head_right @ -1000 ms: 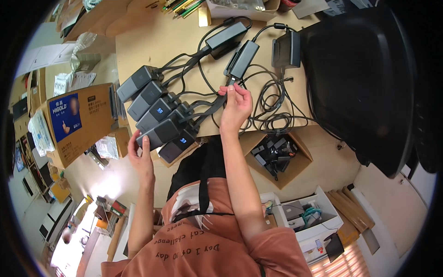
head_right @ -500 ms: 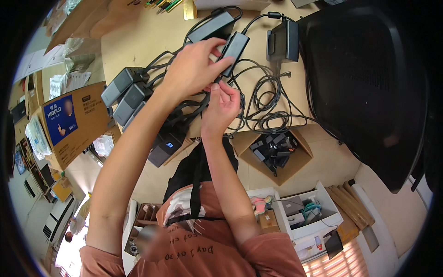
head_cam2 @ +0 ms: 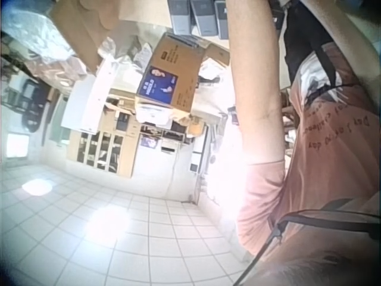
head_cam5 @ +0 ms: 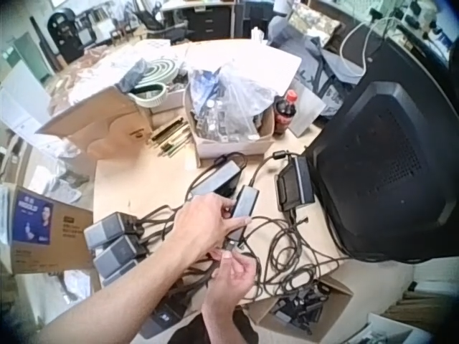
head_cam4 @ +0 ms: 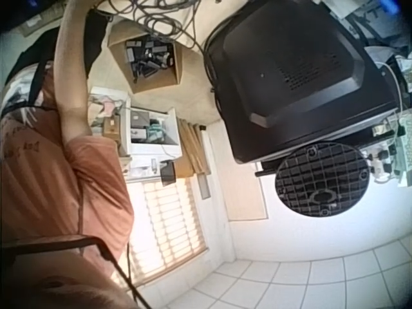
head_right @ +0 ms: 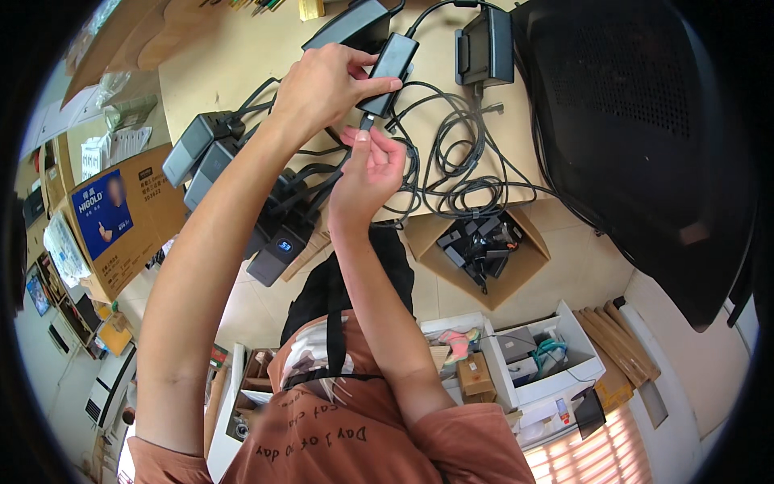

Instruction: The recorder is seen picking up power adapters from a box and placing them on a table, while also plugging/unplugging power cables into them.

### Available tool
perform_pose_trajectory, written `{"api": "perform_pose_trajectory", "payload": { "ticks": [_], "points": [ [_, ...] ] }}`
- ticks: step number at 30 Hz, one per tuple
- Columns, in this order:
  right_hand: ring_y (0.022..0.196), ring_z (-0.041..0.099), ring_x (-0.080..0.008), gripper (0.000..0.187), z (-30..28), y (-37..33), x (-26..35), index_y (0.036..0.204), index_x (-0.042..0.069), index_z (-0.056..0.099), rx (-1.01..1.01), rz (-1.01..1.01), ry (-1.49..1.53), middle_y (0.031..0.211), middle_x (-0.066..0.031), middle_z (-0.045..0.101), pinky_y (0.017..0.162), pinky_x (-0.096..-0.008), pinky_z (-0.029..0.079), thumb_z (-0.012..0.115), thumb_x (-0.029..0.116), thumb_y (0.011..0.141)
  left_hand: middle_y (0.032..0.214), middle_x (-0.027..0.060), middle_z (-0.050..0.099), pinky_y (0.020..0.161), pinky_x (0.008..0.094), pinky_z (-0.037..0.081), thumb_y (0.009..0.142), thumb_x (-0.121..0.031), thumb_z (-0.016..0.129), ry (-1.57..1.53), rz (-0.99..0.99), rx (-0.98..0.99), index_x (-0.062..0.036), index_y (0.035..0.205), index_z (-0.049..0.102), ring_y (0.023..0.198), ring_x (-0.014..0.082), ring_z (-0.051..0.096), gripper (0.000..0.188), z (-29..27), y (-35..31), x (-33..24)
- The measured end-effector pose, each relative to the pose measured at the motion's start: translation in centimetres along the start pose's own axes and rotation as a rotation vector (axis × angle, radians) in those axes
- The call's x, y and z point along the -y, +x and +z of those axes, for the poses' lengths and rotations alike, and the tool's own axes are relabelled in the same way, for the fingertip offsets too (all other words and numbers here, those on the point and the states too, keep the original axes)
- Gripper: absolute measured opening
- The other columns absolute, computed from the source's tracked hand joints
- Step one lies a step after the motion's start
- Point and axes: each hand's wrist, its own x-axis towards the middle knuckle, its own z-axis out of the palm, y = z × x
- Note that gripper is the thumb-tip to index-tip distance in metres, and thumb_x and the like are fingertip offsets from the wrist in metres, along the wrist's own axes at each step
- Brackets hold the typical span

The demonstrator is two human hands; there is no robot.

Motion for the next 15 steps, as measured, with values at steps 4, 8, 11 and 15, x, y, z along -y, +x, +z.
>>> {"api": "perform_pose_trajectory", "payload": {
  "ticks": [4,8,11,15],
  "points": [
    [0.091,0.068,-0.0152,0.017,-0.1,0.3,0.4,0.112,0.000,0.049,0.081,-0.024,-0.039,0.100,-0.0160,0.072,0.059,-0.0209,0.043,0.059,0.008,0.101,0.102,0.0110,0.077,0.078,0.0371,0.058,0.077,-0.055,0.081,0.030,0.001,0.030,-0.0077,0.122,0.073,0.084,0.0270,0.075,0.066,-0.3,0.1,0.2],
    [0.091,0.067,-0.0144,0.017,0.4,-0.3,0.4,0.113,0.000,0.049,0.013,0.059,0.026,0.101,-0.0156,0.070,0.058,-0.0209,0.043,0.059,0.008,0.102,0.103,0.0111,0.077,0.079,0.0379,0.058,0.077,-0.055,0.080,0.028,0.020,0.005,-0.0077,0.124,0.072,0.083,0.0274,0.075,0.067,-0.1,-0.3,0.1],
    [0.092,0.067,-0.0143,0.017,0.7,-0.6,-0.2,0.113,0.000,0.049,0.000,0.001,0.009,0.103,-0.0157,0.070,0.058,-0.0205,0.042,0.058,0.009,0.102,0.105,0.0118,0.076,0.074,0.0357,0.060,0.078,-0.054,0.081,-0.065,-0.024,-0.023,-0.0070,0.126,0.071,0.075,0.0256,0.075,0.068,0.6,-0.8,0.7],
    [0.082,0.063,-0.0101,0.016,0.9,0.1,-0.2,0.112,0.000,0.049,-0.008,-0.028,0.009,0.100,-0.0131,0.068,0.056,-0.0193,0.043,0.060,0.006,0.101,0.106,0.0119,0.076,0.063,0.0305,0.061,0.080,-0.053,0.080,-0.185,-0.048,0.033,-0.0062,0.128,0.069,0.060,0.0209,0.073,0.068,0.6,-0.9,0.8]
  ]
}}
